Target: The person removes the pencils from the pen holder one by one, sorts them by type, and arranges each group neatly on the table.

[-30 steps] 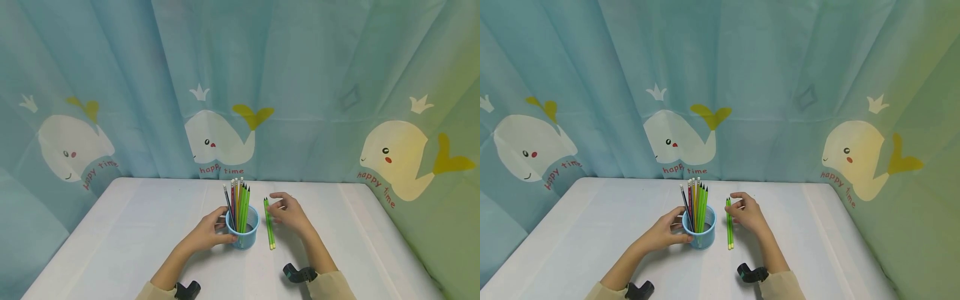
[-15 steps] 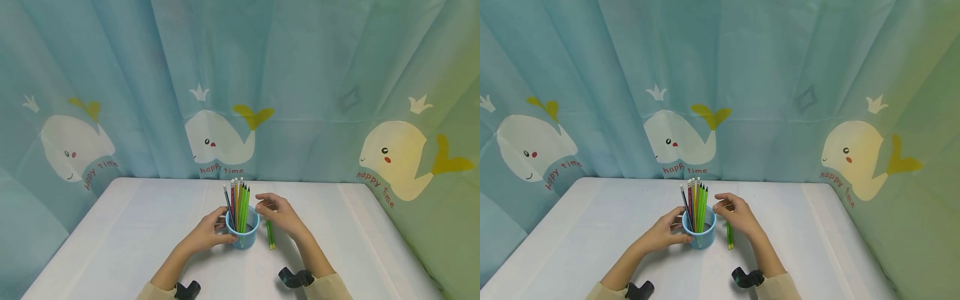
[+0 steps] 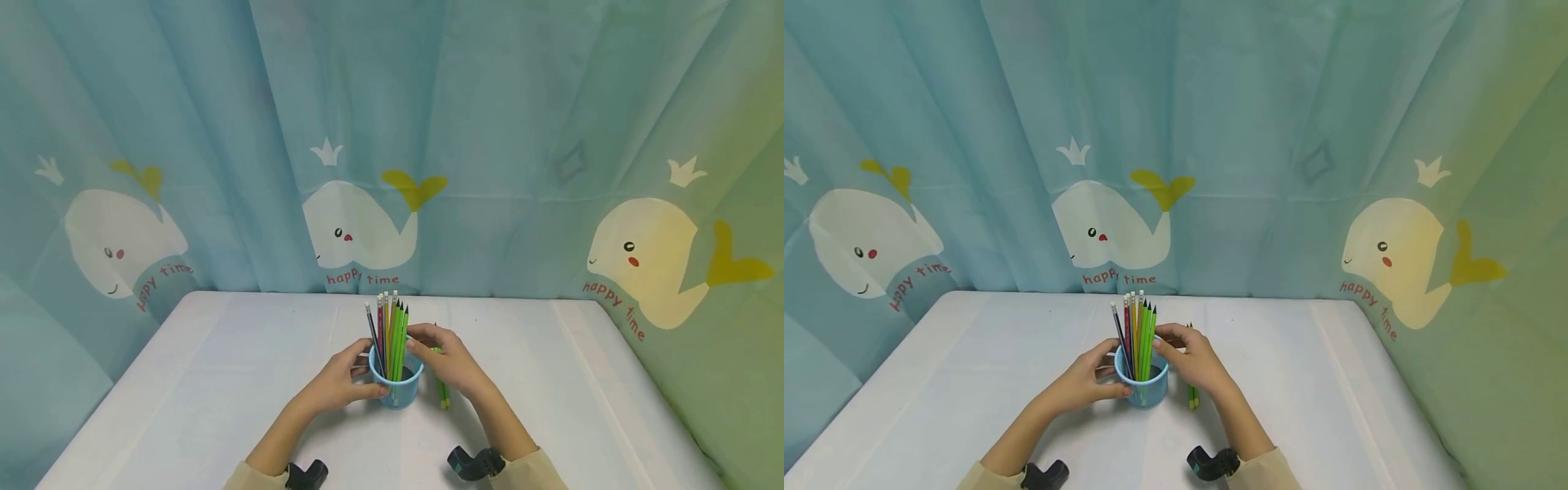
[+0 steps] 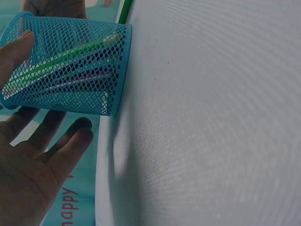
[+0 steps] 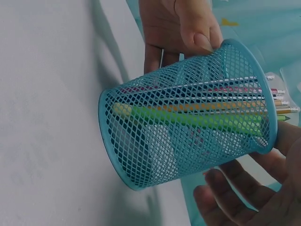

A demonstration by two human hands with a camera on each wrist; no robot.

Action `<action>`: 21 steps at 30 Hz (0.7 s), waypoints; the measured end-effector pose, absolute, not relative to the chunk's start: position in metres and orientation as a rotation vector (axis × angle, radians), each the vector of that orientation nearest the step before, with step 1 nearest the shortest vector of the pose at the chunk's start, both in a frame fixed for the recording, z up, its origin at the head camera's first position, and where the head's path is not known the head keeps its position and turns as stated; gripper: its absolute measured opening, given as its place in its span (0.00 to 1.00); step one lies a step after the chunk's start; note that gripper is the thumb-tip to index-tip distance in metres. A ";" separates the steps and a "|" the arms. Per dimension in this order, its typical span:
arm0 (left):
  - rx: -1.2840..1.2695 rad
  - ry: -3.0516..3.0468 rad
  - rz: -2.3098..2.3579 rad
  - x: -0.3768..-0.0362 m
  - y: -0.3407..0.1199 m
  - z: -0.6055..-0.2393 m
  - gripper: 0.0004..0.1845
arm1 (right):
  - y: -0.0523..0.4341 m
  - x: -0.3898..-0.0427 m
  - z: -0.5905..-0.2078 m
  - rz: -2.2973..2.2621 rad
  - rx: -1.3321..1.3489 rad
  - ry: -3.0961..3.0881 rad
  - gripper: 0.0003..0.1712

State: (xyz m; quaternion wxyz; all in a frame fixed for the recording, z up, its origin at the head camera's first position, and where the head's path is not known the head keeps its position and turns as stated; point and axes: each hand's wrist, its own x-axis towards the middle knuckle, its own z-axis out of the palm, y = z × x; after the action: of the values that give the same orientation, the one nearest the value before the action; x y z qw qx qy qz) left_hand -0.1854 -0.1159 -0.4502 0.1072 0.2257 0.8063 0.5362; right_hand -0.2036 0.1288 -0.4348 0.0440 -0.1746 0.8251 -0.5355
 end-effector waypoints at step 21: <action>0.677 2.391 1.568 -0.185 -0.116 -0.450 0.40 | 0.118 -0.198 -0.425 -1.851 -0.384 2.575 0.07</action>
State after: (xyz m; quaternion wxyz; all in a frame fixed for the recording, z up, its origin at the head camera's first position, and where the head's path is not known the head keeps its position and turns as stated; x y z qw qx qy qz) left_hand -0.1849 -0.1161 -0.4499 0.1014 0.2292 0.8095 0.5310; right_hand -0.1976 0.1182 -0.4251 -0.0264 -0.1202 0.8059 -0.5791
